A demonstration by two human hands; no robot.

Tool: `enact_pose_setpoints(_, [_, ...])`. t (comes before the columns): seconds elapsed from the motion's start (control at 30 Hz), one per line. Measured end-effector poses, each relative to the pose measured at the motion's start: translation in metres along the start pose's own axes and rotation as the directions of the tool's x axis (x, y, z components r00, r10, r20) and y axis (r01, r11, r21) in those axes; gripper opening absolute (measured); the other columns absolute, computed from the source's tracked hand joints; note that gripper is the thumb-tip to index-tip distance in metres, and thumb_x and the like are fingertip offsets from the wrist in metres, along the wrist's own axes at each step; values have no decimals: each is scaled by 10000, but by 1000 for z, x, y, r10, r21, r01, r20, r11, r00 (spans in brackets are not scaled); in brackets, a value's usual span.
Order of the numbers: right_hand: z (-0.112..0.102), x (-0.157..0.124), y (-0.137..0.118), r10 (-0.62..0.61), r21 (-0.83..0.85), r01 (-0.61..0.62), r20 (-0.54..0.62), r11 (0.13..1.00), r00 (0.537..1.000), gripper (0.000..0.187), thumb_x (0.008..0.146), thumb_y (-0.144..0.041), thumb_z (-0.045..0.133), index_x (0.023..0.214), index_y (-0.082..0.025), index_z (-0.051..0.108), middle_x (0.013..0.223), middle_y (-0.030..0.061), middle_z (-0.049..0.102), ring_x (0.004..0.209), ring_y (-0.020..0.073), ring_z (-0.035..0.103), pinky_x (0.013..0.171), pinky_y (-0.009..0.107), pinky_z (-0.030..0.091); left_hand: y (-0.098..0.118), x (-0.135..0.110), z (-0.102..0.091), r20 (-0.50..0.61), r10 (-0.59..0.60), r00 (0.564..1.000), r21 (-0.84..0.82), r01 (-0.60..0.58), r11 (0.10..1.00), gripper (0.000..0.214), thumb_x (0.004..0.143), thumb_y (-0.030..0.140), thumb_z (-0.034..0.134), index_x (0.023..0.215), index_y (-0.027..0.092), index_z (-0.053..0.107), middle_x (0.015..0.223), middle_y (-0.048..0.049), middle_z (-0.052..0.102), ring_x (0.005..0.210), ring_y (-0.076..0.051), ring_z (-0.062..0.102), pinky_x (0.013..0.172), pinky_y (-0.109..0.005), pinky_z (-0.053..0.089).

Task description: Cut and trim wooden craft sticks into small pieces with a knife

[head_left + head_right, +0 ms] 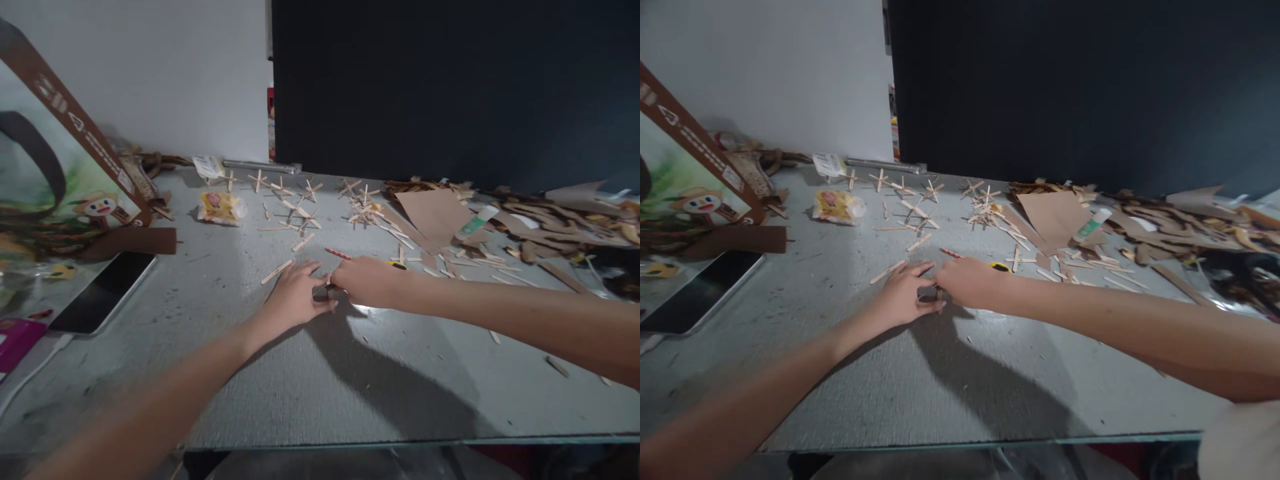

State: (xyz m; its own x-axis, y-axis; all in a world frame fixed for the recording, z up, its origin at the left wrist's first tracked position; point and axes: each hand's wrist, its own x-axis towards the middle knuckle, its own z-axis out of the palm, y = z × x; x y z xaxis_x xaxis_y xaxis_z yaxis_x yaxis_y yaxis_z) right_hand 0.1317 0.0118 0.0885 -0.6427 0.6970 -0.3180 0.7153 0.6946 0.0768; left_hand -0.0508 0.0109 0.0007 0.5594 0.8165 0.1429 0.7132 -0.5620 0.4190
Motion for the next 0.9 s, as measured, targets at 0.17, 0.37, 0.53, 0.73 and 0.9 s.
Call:
enact_pose_setpoints(0.17, [0, 3, 1, 74, 135, -85, 82, 987, 994, 184, 881, -62, 630, 822, -137, 788, 699, 99, 730, 677, 199, 698, 636, 274, 424, 4, -2, 2, -38, 5, 999, 23, -4, 1000, 429, 858, 518, 818, 1209, 272, 800, 1548, -148, 599, 1464, -382, 525, 1256, -663, 306])
enact_pose_setpoints(0.37, [8, 4, 17, 55, 391, -120, 174, 913, 983, 332, 939, -154, 550, 660, -149, 729, 592, 48, 707, 526, 144, 650, 593, 241, 446, 5, -2, 4, -82, 16, 997, 41, -13, 999, 430, 848, 502, 831, 1190, 245, 804, 1519, -162, 624, 1458, -391, 533, 1243, -652, 346])
enact_pose_setpoints(0.53, [12, -2, 20, 142, 651, -247, 210, 718, 967, 336, 912, -207, 565, 600, -166, 682, 553, 25, 690, 493, 137, 648, 573, 228, 469, 7, -1, 7, -101, 8, 995, 63, -2, 998, 451, 843, 485, 838, 1208, 223, 798, 1519, -177, 620, 1461, -399, 525, 1232, -666, 354])
enact_pose_setpoints(0.73, [12, -10, -2, 277, 448, -306, 132, 840, 952, 309, 931, -129, 541, 661, -154, 687, 507, 29, 645, 444, 133, 615, 487, 211, 387, 11, -2, 13, -155, 19, 988, 80, -7, 997, 403, 855, 476, 822, 1166, 219, 812, 1446, -177, 671, 1419, -401, 560, 1212, -662, 382])
enact_pose_setpoints(0.9, [2, -19, -9, 365, 454, -379, 122, 807, 923, 363, 948, -125, 505, 629, -160, 675, 492, 26, 642, 411, 106, 563, 488, 200, 366, 11, -4, 17, -192, 54, 980, 110, -33, 993, 392, 906, 530, 756, 1112, 202, 818, 1412, -187, 687, 1397, -394, 575, 1193, -646, 405])
